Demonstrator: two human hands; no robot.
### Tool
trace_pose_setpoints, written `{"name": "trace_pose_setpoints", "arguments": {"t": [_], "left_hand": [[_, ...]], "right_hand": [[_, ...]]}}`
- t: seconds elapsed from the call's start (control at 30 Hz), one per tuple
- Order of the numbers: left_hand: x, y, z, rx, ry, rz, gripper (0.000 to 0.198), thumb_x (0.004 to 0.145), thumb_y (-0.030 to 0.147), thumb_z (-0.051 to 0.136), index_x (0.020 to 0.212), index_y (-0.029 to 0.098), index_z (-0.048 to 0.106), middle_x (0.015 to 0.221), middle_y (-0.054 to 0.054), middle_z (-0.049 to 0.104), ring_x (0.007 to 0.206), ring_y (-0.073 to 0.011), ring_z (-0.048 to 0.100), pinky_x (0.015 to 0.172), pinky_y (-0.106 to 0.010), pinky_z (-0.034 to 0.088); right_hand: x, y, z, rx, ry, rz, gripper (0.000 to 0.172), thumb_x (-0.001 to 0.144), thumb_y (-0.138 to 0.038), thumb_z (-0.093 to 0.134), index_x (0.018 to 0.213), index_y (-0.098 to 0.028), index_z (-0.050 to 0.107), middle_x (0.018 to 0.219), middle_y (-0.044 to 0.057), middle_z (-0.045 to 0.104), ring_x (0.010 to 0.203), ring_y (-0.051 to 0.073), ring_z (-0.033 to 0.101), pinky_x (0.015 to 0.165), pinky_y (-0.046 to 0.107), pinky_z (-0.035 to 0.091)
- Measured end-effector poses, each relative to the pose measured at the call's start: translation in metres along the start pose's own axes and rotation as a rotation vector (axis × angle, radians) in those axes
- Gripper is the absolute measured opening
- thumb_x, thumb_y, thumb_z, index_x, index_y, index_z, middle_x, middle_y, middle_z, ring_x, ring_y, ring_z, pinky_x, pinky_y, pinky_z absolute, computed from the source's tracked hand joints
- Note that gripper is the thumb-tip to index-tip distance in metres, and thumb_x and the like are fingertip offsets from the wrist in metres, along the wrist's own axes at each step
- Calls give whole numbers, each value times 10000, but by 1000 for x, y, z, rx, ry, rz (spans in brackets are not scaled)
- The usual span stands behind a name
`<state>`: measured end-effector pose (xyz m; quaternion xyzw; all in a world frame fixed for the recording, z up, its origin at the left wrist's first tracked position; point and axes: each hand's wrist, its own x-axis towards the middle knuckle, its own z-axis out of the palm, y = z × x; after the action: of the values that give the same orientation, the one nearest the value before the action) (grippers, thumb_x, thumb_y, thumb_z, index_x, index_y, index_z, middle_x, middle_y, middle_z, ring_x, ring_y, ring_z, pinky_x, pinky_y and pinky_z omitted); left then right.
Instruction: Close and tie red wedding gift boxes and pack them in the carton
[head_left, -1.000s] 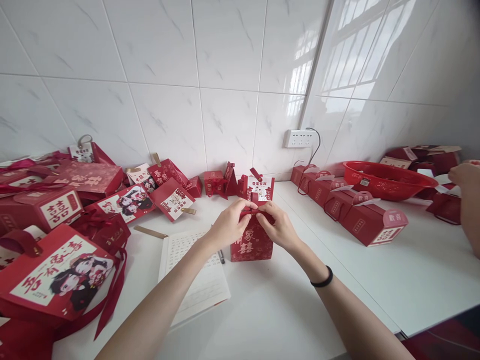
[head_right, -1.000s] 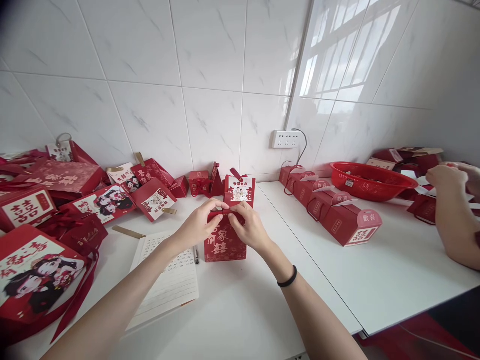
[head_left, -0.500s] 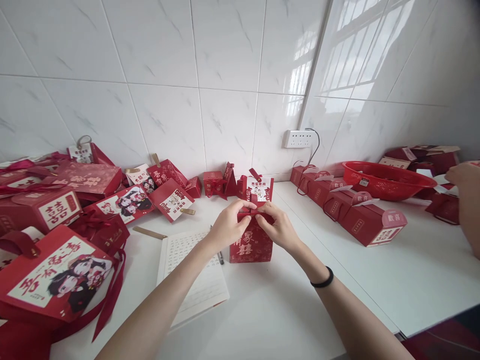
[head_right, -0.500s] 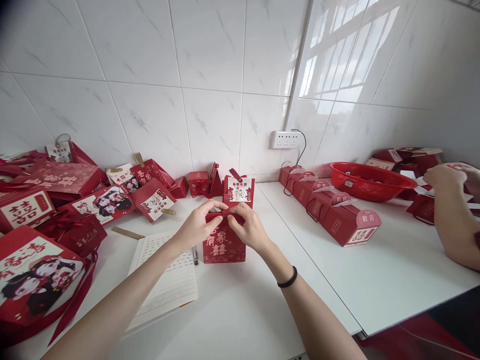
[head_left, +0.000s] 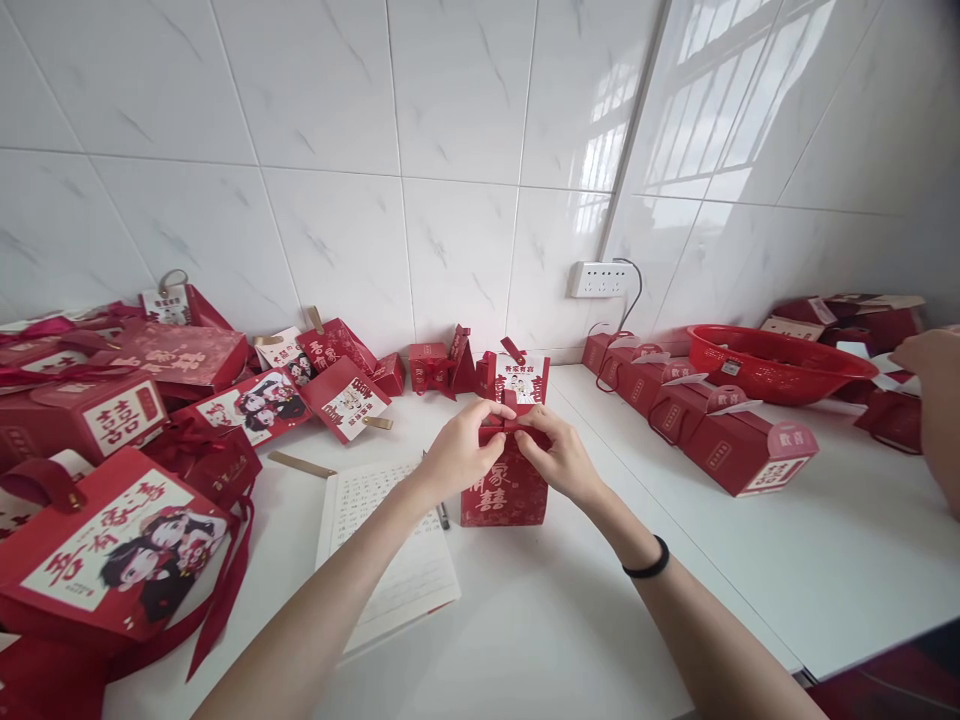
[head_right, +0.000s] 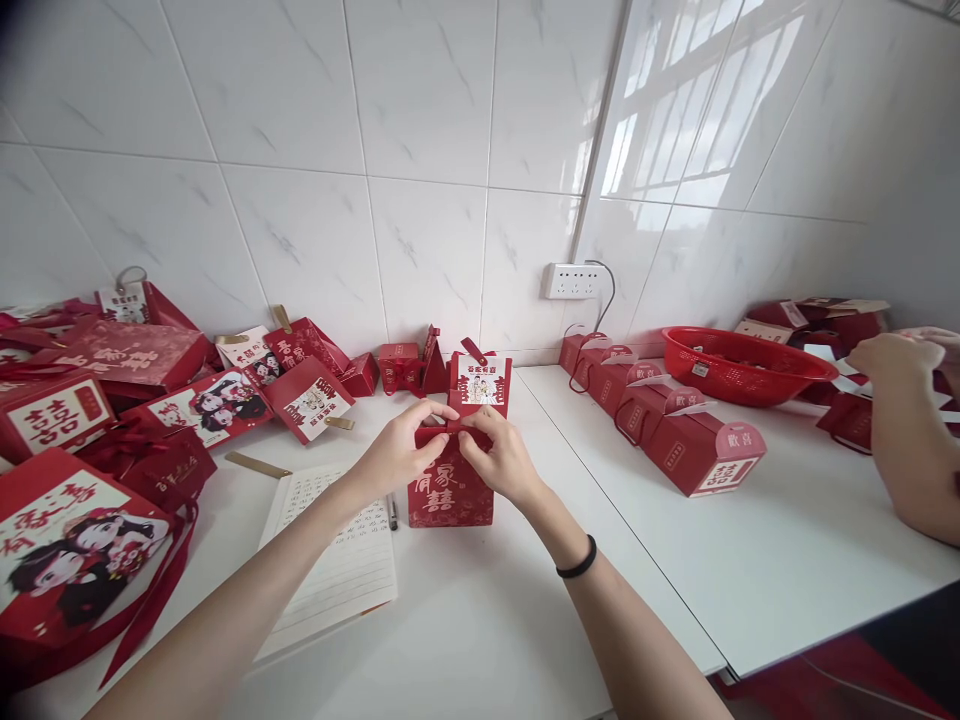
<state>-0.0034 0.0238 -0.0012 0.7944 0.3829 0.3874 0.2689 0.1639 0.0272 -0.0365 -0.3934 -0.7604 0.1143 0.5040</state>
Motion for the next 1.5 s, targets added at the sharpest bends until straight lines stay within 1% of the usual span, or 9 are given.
{"name": "trace_pose_setpoints", "arguments": {"t": [0.1,0.27,0.6,0.87,1.13,1.3,1.5], "left_hand": [[0,-3,0,32,3,44,216,807,128,463,990,203,550,1074,-43,610,985,-182,602,851,-346,515],[1,-7,-1,27,-10,91,215,825,142,452,1005,212,547,1082,-34,606,1012,-178,590,896,-350,495],[0,-8,-2,55,-28,107,246,841,151,429,1046,215,548,1099,-40,599,1003,-186,590,890,-362,498],[0,-8,-1,45,-4,114,224,830,129,436,1001,216,551,1071,-29,621,993,-179,597,877,-346,499],[1,-6,-3,25,-24,108,253,805,98,441,1003,210,551,1087,-35,615,1030,-172,579,914,-345,481],[0,-5,-2,33,-12,100,240,815,108,437,995,215,554,1089,-31,616,1022,-177,584,871,-333,499],[0,-5,-1,42,0,85,226,822,104,429,983,210,547,1080,-26,629,1000,-180,592,879,-349,488]], "right_hand": [[0,0,0,0,-4,5,143,812,-200,462,805,-213,605,719,12,527,646,161,511,586,288,421],[0,-1,0,4,-10,20,140,810,-204,462,795,-213,601,719,10,526,643,159,510,589,289,420],[0,-1,0,5,-11,19,147,811,-200,457,803,-209,603,722,10,531,646,157,506,594,288,420],[0,-2,-1,20,-23,34,172,809,-199,452,832,-217,621,694,2,500,632,154,490,577,278,406],[0,-1,1,28,-6,5,132,798,-196,458,784,-207,589,724,10,526,661,162,510,605,293,416],[0,-1,-1,22,-14,9,138,800,-200,461,804,-205,599,735,15,532,668,166,515,611,296,415],[0,-2,-1,27,-23,29,171,805,-208,455,838,-206,622,746,14,534,668,158,514,609,286,414]]}}
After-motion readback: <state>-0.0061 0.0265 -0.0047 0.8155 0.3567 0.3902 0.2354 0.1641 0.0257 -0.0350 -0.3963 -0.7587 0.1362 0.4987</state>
